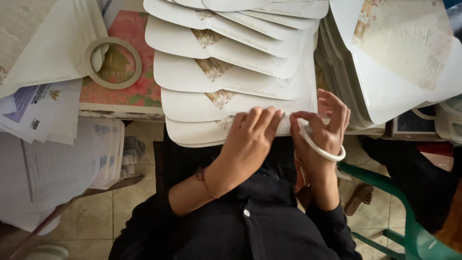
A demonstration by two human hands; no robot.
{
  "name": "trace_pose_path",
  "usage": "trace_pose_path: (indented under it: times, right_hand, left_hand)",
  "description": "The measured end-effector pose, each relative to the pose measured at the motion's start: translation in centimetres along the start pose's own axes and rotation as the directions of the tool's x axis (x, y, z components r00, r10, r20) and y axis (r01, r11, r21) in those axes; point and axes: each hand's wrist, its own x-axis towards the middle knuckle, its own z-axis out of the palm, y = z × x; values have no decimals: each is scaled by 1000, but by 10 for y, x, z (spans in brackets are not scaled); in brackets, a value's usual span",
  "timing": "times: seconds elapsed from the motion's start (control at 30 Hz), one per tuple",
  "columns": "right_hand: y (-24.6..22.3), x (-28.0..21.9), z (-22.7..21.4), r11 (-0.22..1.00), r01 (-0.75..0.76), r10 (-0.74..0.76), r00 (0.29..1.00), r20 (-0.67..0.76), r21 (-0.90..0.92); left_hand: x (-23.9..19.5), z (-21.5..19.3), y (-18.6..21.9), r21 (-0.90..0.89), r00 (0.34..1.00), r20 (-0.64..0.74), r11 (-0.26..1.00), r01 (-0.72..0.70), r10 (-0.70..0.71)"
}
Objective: The person repeatedly applies a strip of clear adhesive tape to the edge of a stack of white cards with printed designs. They smooth the tape with their fingers and continue the process on subsequent cards in the stack.
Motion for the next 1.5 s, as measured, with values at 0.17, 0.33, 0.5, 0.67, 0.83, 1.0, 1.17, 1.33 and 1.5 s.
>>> trace_pose_path:
  times: [0.17, 0.33, 0.5, 0.67, 0.83, 1.0, 1.17, 1.33, 1.5]
  right_hand:
    - [9, -18, 15, 987, 124, -135, 984, -119, -99]
    - [-23, -19, -2, 990, 144, -131, 937, -324, 15]
    - [-46, -5, -4, 921, -179, 161, 984, 83, 346]
    - [-67, 1, 16, 902, -172, 87, 971, 224, 396]
    - [-69, -2, 32, 947, -66, 4, 981, 194, 314]
    - [-89, 13, 14, 975, -16, -28, 980, 198, 221]
    - [-39, -5, -6, 975, -79, 67, 996, 63, 208]
    - [-17, -6, -30, 972, -200, 192, 978, 78, 120]
    - [-18, -9, -24, 964, -245, 237, 968, 87, 101]
  left_hand:
    - [18, -4, 9, 58, 980, -179, 995, -77, 86]
    - [20, -5, 3, 105, 987, -159, 994, -21, 37]
    - [8, -38, -47, -125, 982, -84, 979, 160, -172]
    - [-20, -57, -70, -137, 933, 106, 924, 357, -344]
    - [-30, -53, -71, -202, 917, 134, 895, 397, -377]
    - [-24, -54, -65, -167, 894, 131, 880, 446, -428]
    - [-24, -55, -68, -201, 895, 172, 875, 441, -411]
    - [-17, -48, -62, -209, 896, 180, 875, 437, -405]
    - [3, -16, -38, -202, 946, 61, 924, 324, -319]
